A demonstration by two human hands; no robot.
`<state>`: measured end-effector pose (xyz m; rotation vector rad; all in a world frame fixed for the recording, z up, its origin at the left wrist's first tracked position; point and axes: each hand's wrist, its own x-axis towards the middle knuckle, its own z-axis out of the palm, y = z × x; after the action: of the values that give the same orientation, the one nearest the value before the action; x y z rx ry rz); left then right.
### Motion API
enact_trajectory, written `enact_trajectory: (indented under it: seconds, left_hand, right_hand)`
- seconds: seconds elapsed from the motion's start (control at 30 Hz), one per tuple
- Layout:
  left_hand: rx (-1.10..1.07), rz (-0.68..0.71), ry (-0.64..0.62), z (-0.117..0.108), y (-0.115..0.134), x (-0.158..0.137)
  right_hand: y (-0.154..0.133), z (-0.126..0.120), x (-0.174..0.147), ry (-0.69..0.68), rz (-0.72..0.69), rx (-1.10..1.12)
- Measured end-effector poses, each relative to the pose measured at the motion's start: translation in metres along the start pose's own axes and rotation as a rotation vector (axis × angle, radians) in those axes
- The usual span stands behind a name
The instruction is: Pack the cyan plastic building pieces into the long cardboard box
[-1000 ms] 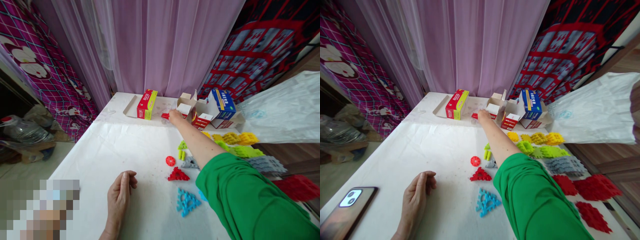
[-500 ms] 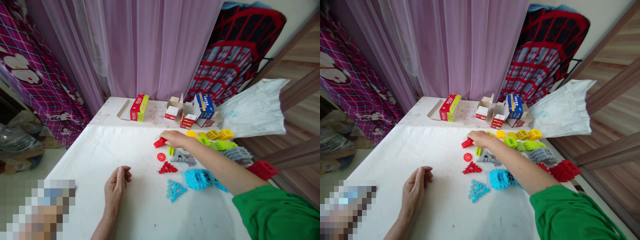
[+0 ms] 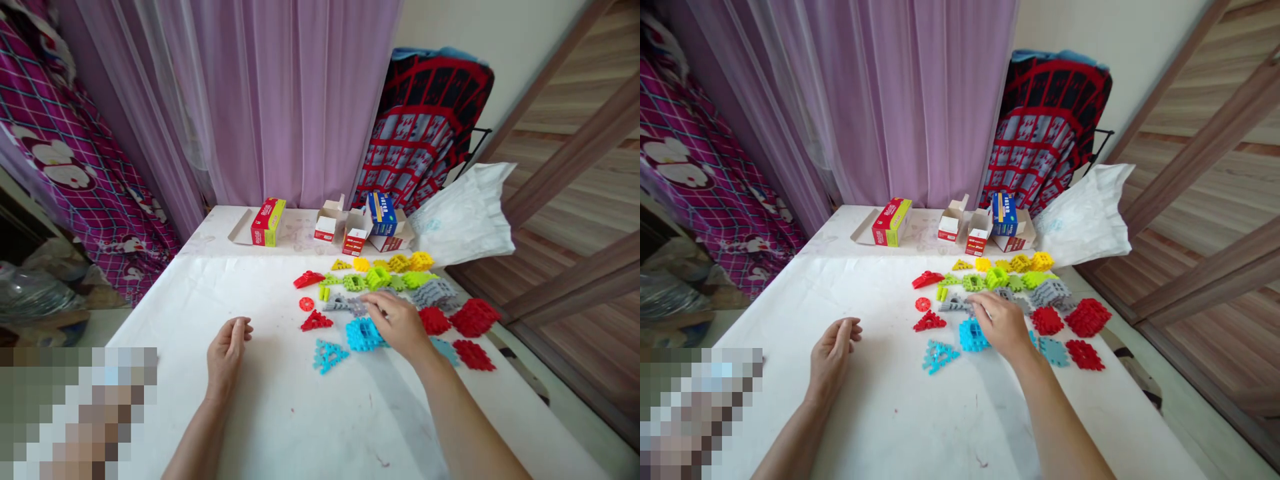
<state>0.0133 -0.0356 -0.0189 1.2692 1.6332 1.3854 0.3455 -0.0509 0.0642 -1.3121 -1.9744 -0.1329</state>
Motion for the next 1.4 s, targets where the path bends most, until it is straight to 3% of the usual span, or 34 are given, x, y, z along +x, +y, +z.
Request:
enact_trajectory:
  seconds: [0.13,0.27,0.4,0.53,0.7,0.87,0.93,1.1,1.17,1.27,1.4]
  left_hand:
    - [0.29,0.159,-0.111,0.024,0.011,0.025]
    - [0.642,0.331,-0.264,0.07,0.035,0.056]
    - [0.779,0.313,-0.331,0.111,0.04,0.071]
    - [0.788,0.309,-0.292,0.125,0.029,0.073]
    - [0.796,0.295,-0.236,0.12,0.024,0.072]
    - [0.739,0.346,-0.297,0.112,0.027,0.066]
    - [0.698,0.345,-0.309,0.105,0.025,0.061]
    - [0.488,0.207,-0.183,0.071,0.011,0.041]
    - [0.455,0.185,-0.183,0.054,0.007,0.028]
    - [0.44,0.141,-0.16,0.031,0.007,0.008]
    - [0.481,0.101,-0.161,0.013,0.013,-0.008]
  right_hand:
    - [-0.001,-0.004,-0.039,0.298,0.07,0.008]
    - [0.025,0.0,-0.06,0.574,0.212,-0.07]
    - [0.049,0.001,-0.074,0.657,0.341,-0.085]
    - [0.053,0.0,-0.077,0.672,0.426,-0.044]
    - [0.054,0.007,-0.077,0.64,0.466,-0.009]
    - [0.065,0.006,-0.083,0.668,0.579,0.033]
    - [0.075,-0.003,-0.086,0.773,0.655,0.044]
    - [0.11,-0.043,-0.098,1.279,0.878,0.219]
    - [0.123,-0.056,-0.106,1.414,0.958,0.281]
    - [0.14,-0.066,-0.121,1.481,1.041,0.311]
    - [0.158,-0.07,-0.144,1.409,1.079,0.272]
